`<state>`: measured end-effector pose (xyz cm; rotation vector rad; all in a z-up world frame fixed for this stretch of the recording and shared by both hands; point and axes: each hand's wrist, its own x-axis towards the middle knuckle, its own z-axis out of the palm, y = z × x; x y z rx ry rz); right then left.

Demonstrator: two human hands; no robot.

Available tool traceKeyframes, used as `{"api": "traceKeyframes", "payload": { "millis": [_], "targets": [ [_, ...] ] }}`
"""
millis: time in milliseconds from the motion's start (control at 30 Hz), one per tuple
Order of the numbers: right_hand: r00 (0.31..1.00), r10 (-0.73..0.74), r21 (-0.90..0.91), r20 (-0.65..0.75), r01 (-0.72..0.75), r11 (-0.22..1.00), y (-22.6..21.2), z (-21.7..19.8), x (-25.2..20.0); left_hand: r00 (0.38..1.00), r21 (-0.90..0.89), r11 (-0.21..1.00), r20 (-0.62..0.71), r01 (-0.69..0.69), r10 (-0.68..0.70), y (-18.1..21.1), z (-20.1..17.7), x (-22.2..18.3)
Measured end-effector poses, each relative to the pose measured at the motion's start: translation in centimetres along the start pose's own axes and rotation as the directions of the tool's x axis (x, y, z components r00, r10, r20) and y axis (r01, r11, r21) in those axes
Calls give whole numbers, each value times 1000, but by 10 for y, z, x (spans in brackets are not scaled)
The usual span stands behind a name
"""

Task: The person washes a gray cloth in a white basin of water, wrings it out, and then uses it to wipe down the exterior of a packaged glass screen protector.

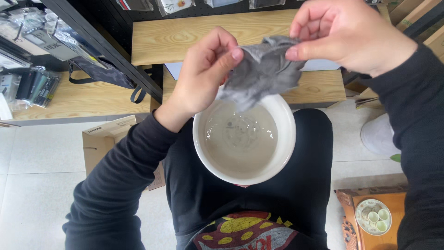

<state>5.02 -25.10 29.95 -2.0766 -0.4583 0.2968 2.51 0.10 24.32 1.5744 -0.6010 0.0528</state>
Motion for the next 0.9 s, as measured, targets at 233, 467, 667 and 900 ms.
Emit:
{"api": "traceKeyframes", "payload": {
  "millis": [233, 467, 667, 900],
  "targets": [
    [984, -78, 252, -161, 118, 960, 40, -18, 20, 985, -779, 610, 53, 141, -161, 1, -17, -3],
    [965, -60, 743, -256, 237, 626, 25, 35, 46, 962, -723, 641, 127, 257, -242, -84, 56, -17],
    [608, -517, 124, -603, 711, 692, 3, 104, 28, 971, -206, 964, -202, -171, 129, -125, 62, -3],
    [725, -555, -314, -408, 459, 831, 63, 168, 10, 962, 95, 962, -76, -255, 263, -125, 47, -20]
  ]
}}
